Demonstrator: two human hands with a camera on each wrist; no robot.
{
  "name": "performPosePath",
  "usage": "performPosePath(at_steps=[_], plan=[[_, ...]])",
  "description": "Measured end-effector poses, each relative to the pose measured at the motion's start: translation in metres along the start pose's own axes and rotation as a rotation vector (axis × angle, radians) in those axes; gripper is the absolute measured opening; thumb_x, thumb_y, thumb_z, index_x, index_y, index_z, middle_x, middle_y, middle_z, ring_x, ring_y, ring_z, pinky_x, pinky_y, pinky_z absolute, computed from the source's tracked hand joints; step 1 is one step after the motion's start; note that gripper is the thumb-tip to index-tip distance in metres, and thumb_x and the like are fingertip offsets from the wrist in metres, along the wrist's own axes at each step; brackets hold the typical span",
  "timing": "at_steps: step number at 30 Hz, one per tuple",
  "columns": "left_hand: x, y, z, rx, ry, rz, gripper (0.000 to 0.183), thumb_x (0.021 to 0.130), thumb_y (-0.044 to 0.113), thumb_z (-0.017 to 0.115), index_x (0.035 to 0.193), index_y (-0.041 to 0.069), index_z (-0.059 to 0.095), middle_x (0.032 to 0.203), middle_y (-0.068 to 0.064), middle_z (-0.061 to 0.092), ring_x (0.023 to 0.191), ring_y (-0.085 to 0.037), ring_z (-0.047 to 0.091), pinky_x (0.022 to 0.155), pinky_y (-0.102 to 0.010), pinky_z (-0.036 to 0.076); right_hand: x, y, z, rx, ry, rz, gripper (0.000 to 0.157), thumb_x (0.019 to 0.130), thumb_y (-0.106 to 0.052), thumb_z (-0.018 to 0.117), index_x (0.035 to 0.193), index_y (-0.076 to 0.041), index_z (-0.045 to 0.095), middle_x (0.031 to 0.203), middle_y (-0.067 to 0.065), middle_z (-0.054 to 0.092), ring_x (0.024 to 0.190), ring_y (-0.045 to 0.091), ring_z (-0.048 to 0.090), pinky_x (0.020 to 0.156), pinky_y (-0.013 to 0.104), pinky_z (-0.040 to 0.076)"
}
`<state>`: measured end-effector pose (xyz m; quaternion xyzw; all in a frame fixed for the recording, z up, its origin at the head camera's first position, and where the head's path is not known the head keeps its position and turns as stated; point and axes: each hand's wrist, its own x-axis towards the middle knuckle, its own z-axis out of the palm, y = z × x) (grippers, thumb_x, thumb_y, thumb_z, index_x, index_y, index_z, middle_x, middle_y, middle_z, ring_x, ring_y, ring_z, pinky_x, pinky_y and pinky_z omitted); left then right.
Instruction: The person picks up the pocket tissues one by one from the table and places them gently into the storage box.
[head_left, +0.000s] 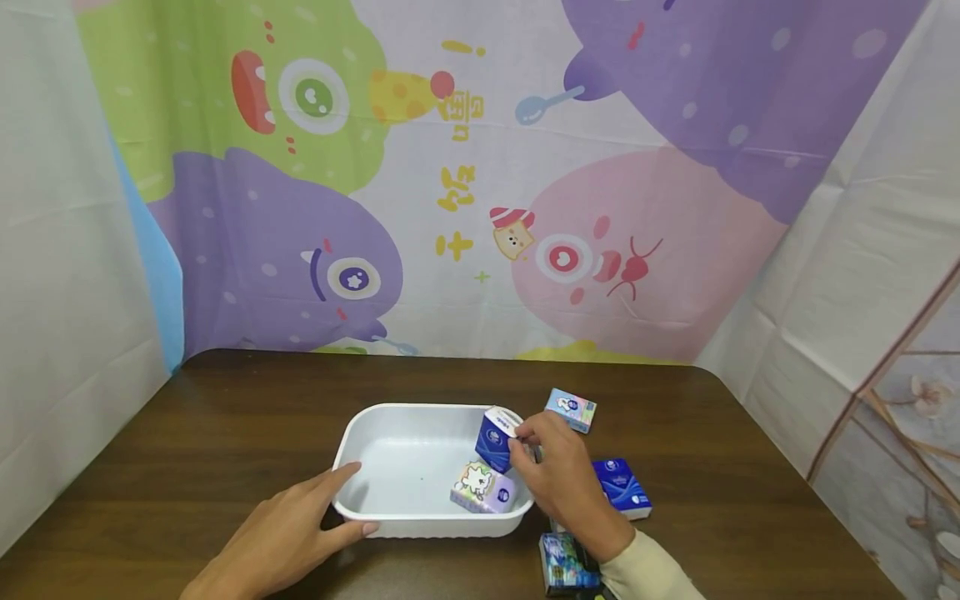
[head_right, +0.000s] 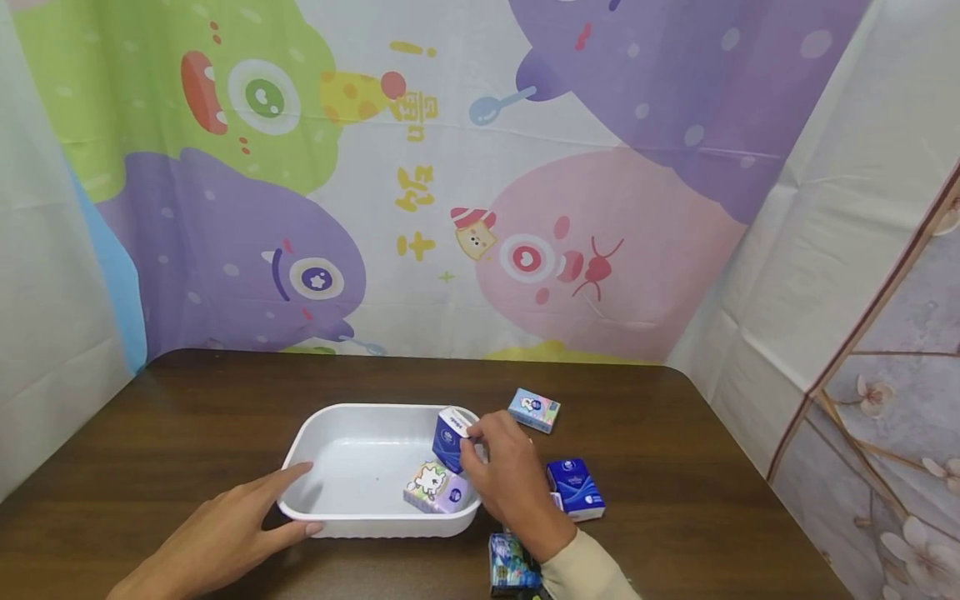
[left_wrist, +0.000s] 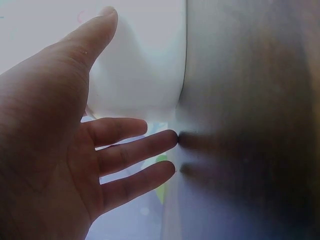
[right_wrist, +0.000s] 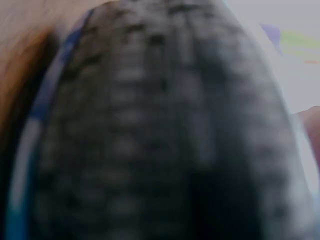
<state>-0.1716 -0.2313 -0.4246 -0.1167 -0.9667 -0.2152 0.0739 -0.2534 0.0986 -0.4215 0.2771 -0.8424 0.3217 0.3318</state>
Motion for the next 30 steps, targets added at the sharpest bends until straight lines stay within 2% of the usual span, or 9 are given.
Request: performPosePath(at_steps=[18,30], plan=[[0.0017,0.0007,-0.0006,0.001,-0.018,-0.013,0.090,0.080,0.080,0.057,0.141,0.014,0.057,0.137,-0.011,0.060,0.118,-0.033,0.062,0.091,-0.055,0.051,-0.0031,-0.0060,0.0065,0.051,-0.024,0.061,0.019,0.079,-0.001,0.080,0.084,-0.011,0.064,0.088,0.000,0.060,0.082,0.013,0.065,0.074,0.029,0.057],[0.0006,0.0007,-0.0007,-0.004,-0.001,-0.001,0.087,0.081,0.078,0.060,0.140,0.015,0.057,0.136,-0.010,0.062,0.117,-0.032,0.063,0.089,-0.055,0.051,-0.0033,-0.0051,0.0074,0.022,-0.017,0.040,0.022,0.078,-0.003,0.081,0.082,-0.012,0.061,0.085,-0.002,0.061,0.077,0.011,0.061,0.071,0.028,0.054]])
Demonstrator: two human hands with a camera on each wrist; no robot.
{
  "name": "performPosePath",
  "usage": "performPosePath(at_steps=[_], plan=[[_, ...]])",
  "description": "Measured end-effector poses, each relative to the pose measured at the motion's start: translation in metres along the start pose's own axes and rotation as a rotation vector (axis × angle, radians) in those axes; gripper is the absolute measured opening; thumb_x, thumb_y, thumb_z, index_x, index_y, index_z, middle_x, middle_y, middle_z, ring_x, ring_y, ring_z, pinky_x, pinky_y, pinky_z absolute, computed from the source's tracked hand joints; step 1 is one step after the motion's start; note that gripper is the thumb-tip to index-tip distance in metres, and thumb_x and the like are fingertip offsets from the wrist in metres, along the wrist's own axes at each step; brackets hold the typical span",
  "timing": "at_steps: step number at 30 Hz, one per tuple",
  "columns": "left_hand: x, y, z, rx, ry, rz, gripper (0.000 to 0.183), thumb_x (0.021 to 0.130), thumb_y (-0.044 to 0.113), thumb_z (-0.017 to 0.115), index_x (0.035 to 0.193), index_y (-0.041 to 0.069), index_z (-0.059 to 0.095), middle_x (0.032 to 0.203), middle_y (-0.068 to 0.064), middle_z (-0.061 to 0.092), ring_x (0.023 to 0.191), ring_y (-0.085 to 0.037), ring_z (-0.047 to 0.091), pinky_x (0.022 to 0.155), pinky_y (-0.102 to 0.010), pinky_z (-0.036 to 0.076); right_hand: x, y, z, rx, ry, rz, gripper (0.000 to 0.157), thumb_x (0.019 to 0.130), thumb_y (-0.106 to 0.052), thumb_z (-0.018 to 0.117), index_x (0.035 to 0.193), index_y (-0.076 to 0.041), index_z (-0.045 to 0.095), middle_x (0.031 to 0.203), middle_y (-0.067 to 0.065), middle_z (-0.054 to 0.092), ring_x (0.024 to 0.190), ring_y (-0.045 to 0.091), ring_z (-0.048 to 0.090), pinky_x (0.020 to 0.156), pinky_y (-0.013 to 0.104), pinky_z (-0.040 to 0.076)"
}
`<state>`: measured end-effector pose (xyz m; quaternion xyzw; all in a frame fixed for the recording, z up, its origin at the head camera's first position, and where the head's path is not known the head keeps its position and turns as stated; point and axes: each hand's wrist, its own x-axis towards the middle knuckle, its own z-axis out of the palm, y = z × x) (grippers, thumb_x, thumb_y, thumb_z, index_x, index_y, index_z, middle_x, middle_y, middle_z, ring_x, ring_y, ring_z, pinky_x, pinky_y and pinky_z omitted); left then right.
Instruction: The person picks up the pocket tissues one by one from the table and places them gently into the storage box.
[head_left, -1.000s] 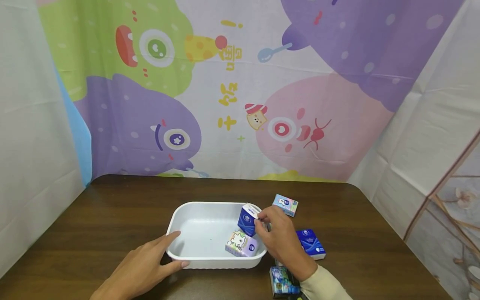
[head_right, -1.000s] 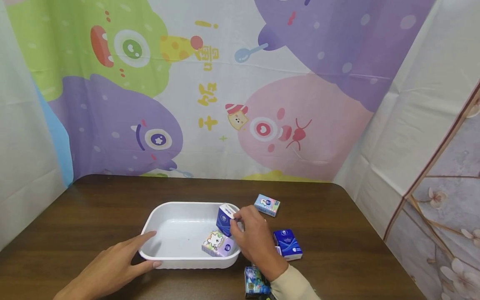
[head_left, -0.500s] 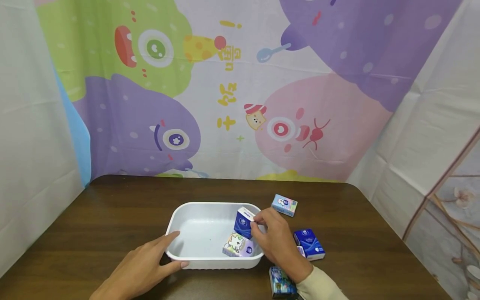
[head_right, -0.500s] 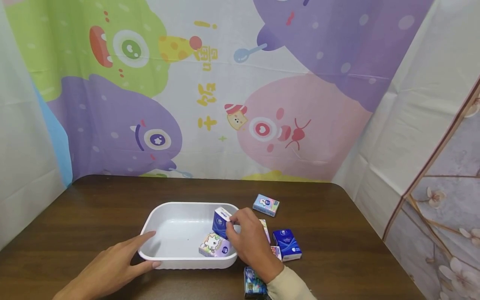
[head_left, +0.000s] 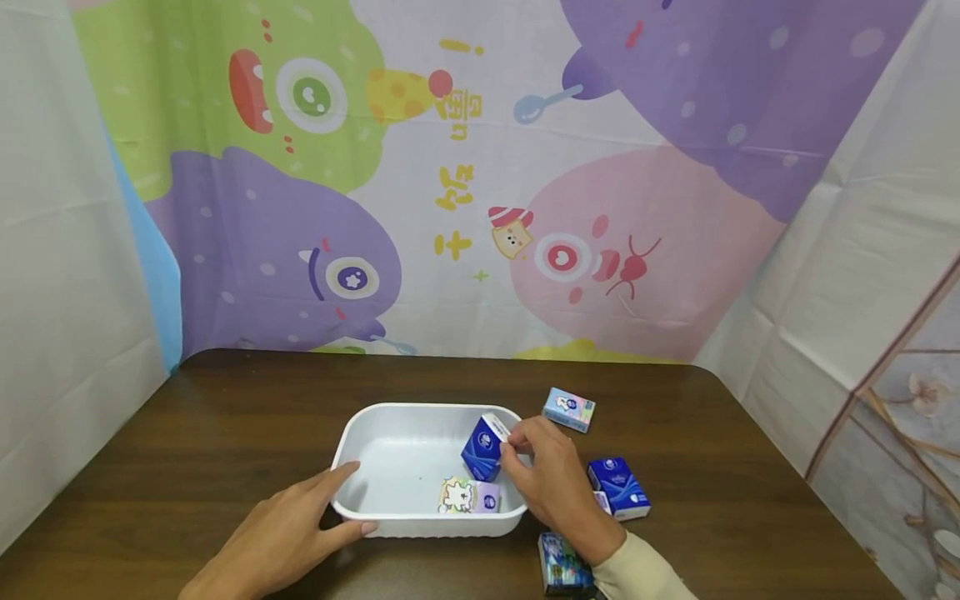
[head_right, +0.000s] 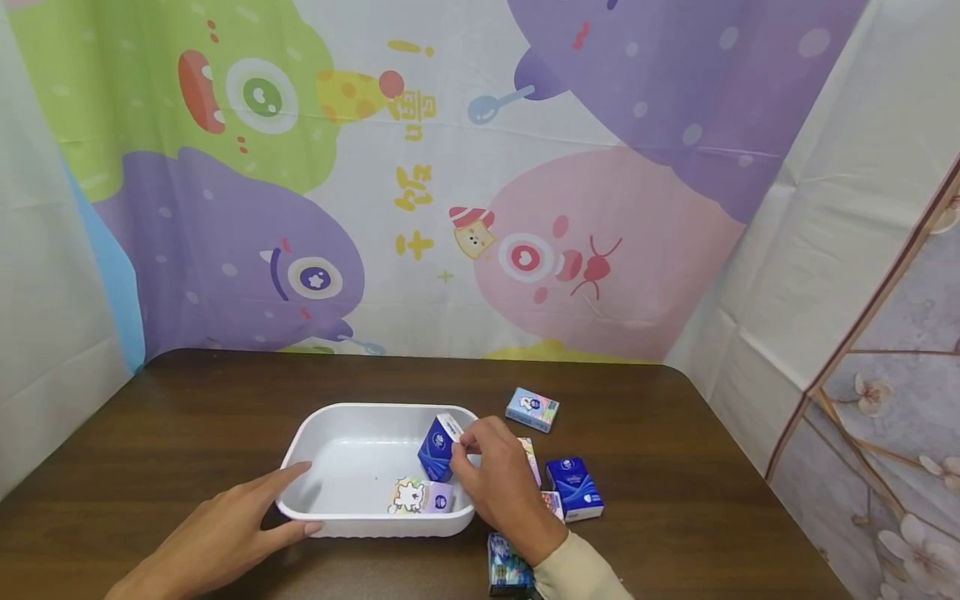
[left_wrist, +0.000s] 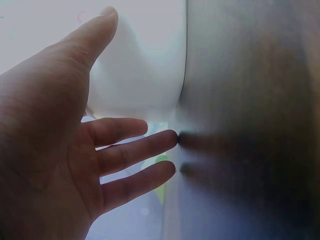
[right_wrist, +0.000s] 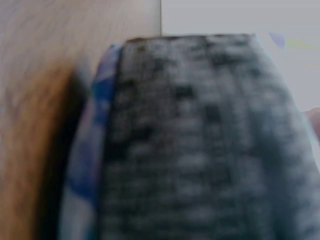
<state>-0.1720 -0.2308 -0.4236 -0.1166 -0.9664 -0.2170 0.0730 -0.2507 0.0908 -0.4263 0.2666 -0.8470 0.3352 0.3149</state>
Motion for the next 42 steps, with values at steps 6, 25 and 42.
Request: performPosePath(at_steps=[6,25,42], plan=[[0.000,0.000,0.000,0.004,0.007,0.007,0.087,0.081,0.078,0.060,0.140,0.014,0.058,0.135,-0.010,0.062,0.116,-0.032,0.063,0.089,-0.055,0.051,0.001,-0.001,-0.001,-0.034,-0.025,0.005,0.020,0.079,-0.005,0.081,0.081,-0.013,0.062,0.083,-0.004,0.061,0.075,0.010,0.058,0.069,0.028,0.053],[0.001,0.000,0.000,0.002,-0.017,-0.006,0.089,0.080,0.080,0.058,0.141,0.014,0.057,0.138,-0.011,0.060,0.120,-0.033,0.061,0.091,-0.056,0.050,0.006,-0.007,-0.010,-0.247,-0.156,-0.121,0.016,0.086,-0.017,0.077,0.100,-0.012,0.080,0.095,-0.002,0.074,0.088,0.015,0.070,0.081,0.036,0.056],[0.001,0.001,0.000,0.002,-0.041,-0.025,0.092,0.079,0.082,0.057,0.142,0.015,0.056,0.138,-0.011,0.060,0.121,-0.033,0.060,0.092,-0.057,0.050,0.004,-0.007,-0.013,-0.377,-0.195,-0.030,0.020,0.084,-0.022,0.074,0.089,-0.004,0.079,0.114,0.011,0.069,0.104,0.028,0.063,0.092,0.041,0.052]])
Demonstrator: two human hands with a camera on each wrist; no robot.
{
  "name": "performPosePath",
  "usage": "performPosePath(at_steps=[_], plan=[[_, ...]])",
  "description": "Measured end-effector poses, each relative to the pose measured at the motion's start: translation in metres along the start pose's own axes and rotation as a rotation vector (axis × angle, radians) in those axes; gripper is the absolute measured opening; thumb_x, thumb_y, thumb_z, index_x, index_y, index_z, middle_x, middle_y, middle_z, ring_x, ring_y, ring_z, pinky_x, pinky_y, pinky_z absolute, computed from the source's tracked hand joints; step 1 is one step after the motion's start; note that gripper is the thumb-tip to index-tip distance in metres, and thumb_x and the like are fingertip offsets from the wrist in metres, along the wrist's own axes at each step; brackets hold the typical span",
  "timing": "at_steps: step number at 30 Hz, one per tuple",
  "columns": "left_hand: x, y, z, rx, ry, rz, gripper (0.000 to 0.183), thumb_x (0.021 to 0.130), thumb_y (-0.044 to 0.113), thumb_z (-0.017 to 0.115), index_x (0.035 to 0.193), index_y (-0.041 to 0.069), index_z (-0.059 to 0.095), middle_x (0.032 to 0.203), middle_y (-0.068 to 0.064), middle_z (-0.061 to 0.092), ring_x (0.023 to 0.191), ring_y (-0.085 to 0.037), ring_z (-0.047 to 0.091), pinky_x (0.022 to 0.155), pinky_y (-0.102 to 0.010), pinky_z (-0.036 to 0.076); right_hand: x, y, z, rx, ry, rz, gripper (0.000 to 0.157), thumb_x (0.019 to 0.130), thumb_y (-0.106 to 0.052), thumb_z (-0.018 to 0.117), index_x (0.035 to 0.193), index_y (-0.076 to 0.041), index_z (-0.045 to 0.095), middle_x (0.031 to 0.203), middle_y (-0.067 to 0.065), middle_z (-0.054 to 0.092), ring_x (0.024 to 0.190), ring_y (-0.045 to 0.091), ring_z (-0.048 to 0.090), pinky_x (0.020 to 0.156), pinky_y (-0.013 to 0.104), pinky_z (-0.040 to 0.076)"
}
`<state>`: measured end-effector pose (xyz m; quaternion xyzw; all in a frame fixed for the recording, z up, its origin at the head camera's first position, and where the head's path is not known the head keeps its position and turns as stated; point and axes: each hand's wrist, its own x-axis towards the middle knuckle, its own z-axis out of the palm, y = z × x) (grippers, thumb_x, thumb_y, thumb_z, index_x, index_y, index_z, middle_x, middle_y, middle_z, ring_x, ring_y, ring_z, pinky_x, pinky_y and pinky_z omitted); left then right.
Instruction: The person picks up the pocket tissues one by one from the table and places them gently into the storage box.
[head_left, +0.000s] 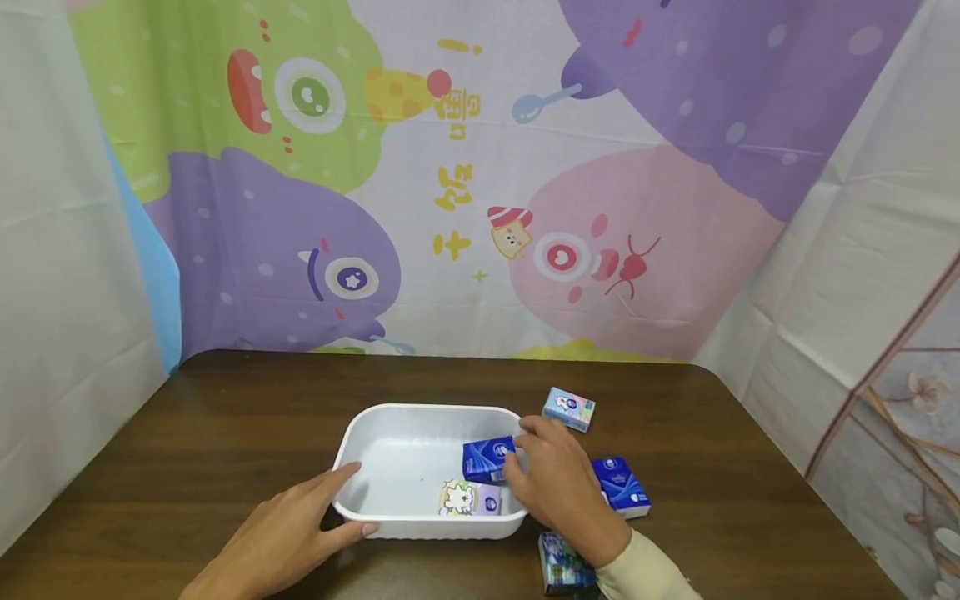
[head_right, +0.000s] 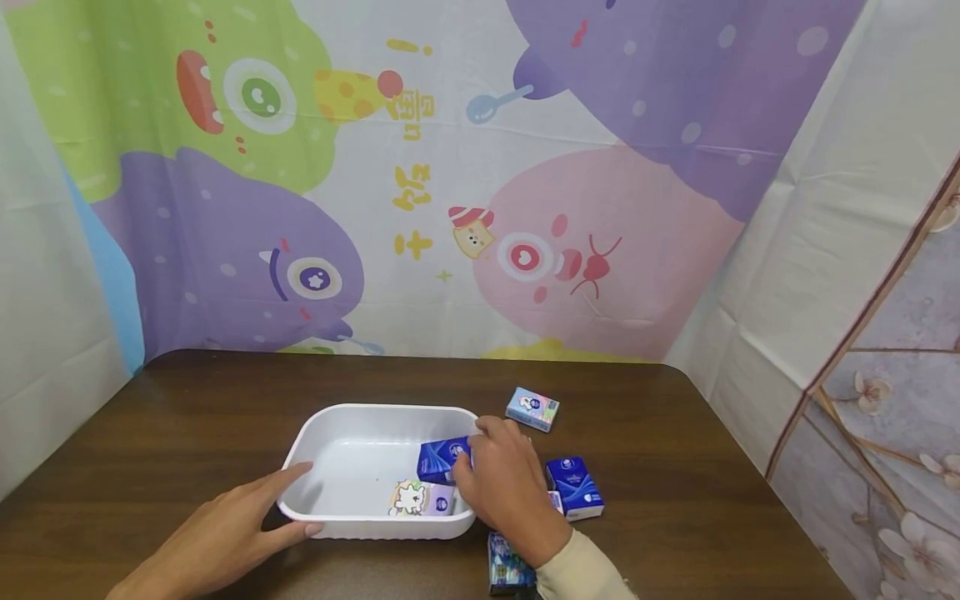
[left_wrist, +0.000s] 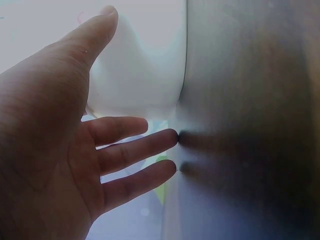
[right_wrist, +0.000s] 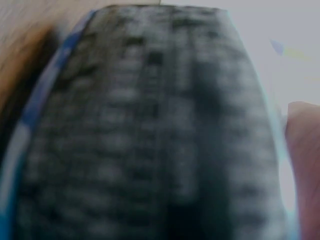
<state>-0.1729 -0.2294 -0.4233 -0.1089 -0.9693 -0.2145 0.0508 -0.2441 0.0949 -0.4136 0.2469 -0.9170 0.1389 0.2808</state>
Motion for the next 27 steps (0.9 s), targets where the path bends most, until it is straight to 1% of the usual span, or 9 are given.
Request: performPosePath(at_steps=[4,11,15,23,27], plan=[[0.0007,0.0006,0.0000,-0.001,0.000,0.002,0.092,0.079,0.081,0.057,0.142,0.014,0.056,0.139,-0.012,0.059,0.121,-0.033,0.060,0.092,-0.057,0.050,-0.0005,-0.0001,-0.0005,0.006,-0.018,0.029,0.020,0.085,-0.023,0.073,0.091,-0.005,0.079,0.117,0.010,0.068,0.108,0.027,0.062,0.095,0.040,0.051],[0.0004,0.0004,-0.0006,-0.006,-0.022,-0.014,0.094,0.078,0.082,0.057,0.143,0.015,0.056,0.139,-0.012,0.059,0.121,-0.033,0.060,0.092,-0.057,0.049,0.0001,-0.0014,-0.0018,0.022,-0.067,0.071,0.021,0.087,-0.025,0.071,0.095,-0.007,0.079,0.121,0.008,0.066,0.112,0.024,0.060,0.096,0.041,0.051],[0.0003,0.0002,-0.0009,-0.005,-0.026,-0.016,0.094,0.078,0.083,0.057,0.143,0.015,0.055,0.139,-0.012,0.059,0.122,-0.034,0.059,0.092,-0.058,0.049,-0.0001,-0.0013,-0.0020,0.043,-0.056,0.071,0.020,0.087,-0.025,0.071,0.095,-0.008,0.078,0.120,0.008,0.067,0.111,0.024,0.060,0.095,0.041,0.052],[-0.0005,-0.0001,-0.0007,-0.004,-0.009,0.000,0.092,0.079,0.081,0.058,0.143,0.015,0.056,0.139,-0.012,0.059,0.121,-0.034,0.060,0.092,-0.057,0.049,-0.0013,0.0011,-0.0011,0.064,-0.022,0.053,0.014,0.087,-0.023,0.071,0.090,-0.010,0.075,0.116,0.008,0.068,0.109,0.023,0.062,0.090,0.041,0.055],[-0.0005,-0.0001,-0.0004,-0.002,-0.002,0.004,0.091,0.080,0.081,0.058,0.143,0.015,0.056,0.139,-0.012,0.059,0.121,-0.034,0.060,0.092,-0.057,0.049,-0.0006,0.0016,-0.0018,0.070,-0.026,0.063,0.013,0.087,-0.023,0.071,0.091,-0.011,0.075,0.116,0.008,0.068,0.111,0.024,0.062,0.089,0.042,0.055]])
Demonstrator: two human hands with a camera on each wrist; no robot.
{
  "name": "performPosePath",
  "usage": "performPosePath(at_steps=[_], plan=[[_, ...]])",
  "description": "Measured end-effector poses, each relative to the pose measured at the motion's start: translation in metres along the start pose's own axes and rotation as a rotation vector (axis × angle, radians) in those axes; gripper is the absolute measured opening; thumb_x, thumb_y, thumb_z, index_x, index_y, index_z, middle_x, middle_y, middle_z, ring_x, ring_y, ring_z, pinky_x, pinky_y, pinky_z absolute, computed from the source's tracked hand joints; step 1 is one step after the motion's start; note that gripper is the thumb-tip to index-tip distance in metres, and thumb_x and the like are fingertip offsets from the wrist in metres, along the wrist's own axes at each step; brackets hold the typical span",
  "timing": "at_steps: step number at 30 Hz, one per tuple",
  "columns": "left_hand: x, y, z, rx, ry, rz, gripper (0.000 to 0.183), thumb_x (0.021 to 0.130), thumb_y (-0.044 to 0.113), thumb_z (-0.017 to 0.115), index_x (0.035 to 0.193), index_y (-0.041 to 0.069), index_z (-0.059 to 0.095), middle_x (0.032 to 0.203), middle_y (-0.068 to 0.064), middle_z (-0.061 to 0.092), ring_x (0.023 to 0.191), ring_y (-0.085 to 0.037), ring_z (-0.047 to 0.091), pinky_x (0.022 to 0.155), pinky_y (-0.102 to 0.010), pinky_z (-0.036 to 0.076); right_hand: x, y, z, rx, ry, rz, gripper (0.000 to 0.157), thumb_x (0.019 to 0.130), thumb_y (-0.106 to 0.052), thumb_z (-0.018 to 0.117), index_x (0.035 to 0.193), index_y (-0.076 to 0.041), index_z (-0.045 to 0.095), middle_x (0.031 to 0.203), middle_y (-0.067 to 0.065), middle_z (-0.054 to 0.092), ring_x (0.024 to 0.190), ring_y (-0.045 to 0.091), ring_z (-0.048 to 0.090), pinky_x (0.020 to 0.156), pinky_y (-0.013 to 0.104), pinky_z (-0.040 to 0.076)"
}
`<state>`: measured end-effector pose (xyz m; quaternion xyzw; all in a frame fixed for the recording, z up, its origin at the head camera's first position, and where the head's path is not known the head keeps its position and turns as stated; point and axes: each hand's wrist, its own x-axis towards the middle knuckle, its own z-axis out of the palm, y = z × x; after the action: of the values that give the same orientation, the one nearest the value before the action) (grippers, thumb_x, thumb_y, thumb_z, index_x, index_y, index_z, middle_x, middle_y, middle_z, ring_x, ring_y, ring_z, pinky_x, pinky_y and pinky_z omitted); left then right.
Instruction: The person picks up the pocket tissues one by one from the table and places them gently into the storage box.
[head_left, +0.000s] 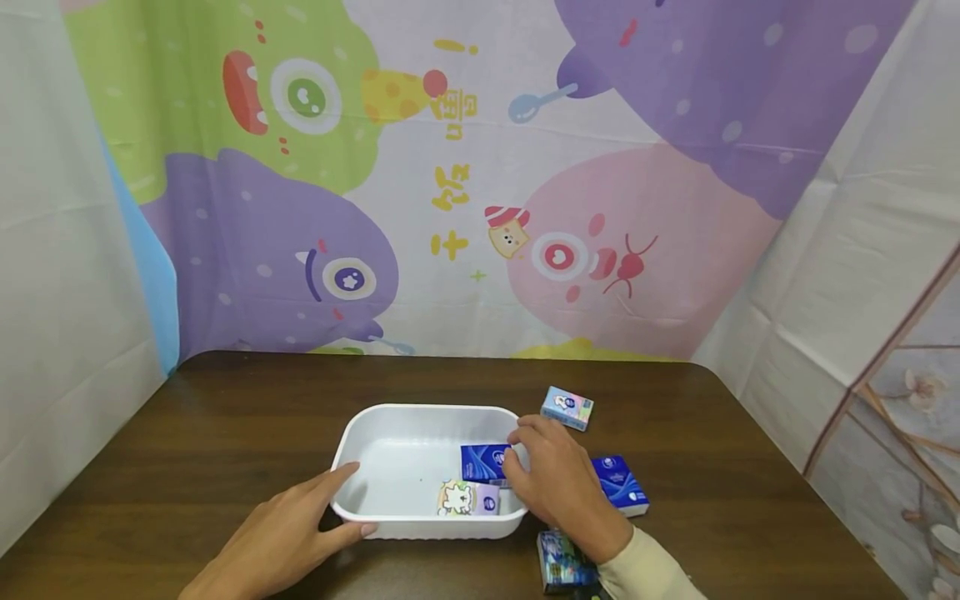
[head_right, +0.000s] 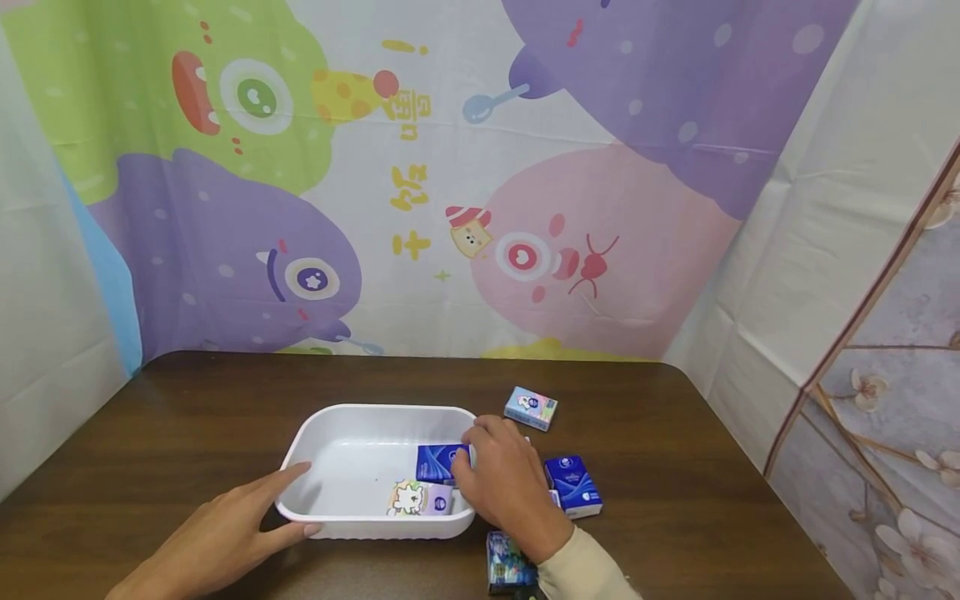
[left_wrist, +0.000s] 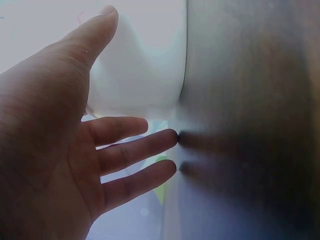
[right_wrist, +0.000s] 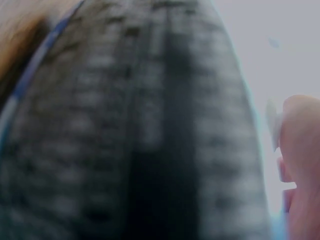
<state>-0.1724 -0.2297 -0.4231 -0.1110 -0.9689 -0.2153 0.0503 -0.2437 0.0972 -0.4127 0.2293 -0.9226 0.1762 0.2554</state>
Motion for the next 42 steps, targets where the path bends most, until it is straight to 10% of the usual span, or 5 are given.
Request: performPosePath(at_steps=[31,42], plan=[[0.001,0.000,0.001,0.005,0.002,-0.002,0.093,0.079,0.082,0.056,0.143,0.015,0.055,0.139,-0.012,0.059,0.120,-0.034,0.060,0.091,-0.057,0.050,0.005,0.010,-0.010,-0.006,0.026,0.027,0.006,0.087,-0.020,0.071,0.089,-0.014,0.072,0.088,-0.002,0.068,0.083,0.017,0.065,0.065,0.036,0.056],[0.001,0.000,0.001,0.002,-0.007,-0.009,0.093,0.079,0.082,0.056,0.143,0.015,0.055,0.139,-0.012,0.059,0.120,-0.034,0.060,0.091,-0.058,0.049,0.009,0.013,-0.017,-0.012,-0.066,0.136,0.009,0.089,-0.025,0.069,0.091,-0.017,0.073,0.093,-0.003,0.071,0.085,0.017,0.068,0.075,0.040,0.057]])
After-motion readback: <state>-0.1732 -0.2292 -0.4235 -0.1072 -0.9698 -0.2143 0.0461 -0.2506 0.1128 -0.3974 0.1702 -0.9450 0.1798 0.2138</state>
